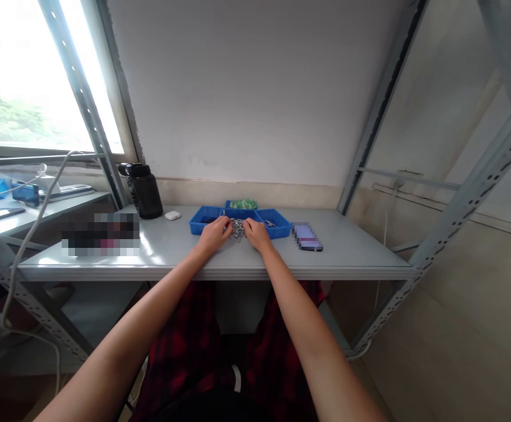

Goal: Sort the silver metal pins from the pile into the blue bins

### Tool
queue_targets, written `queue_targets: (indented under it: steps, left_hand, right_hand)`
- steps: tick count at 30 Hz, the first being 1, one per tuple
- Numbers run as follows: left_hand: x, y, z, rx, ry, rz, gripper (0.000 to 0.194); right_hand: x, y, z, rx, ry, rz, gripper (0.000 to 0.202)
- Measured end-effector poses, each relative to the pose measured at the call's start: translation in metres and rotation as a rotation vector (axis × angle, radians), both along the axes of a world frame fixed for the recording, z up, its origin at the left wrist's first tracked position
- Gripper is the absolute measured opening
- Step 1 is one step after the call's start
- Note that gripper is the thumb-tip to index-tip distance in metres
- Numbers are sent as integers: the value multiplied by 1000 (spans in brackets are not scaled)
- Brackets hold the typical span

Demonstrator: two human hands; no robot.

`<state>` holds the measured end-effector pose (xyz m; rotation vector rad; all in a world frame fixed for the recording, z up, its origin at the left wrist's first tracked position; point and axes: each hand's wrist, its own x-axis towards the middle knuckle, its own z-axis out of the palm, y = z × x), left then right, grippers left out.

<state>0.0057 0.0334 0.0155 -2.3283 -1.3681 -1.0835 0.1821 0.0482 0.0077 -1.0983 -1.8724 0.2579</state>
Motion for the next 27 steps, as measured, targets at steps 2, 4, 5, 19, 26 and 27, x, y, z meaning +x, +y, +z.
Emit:
queue_targets:
  steps: [2,4,5,19,26,27]
  left_hand:
    - [0,0,0,8,2,-1,21]
    - [0,0,0,6,-1,0,21]
    - [0,0,0,3,-3,1,21]
    - [0,-2,2,8,-22,-1,22]
    - [0,-2,2,-10,-4,9,27]
    - [0,-2,2,-16,12,5,27]
  right_hand:
    - [0,-1,0,-6,3,-1,28]
    - [0,-2,1,-9,9,-1,28]
    - [-1,-2,1,-8,11,-1,28]
    - [-2,-7,4,41,15,12,28]
    - [-2,-7,4,69,17,3,28]
    - [-2,-6,4,87,21,-4,27]
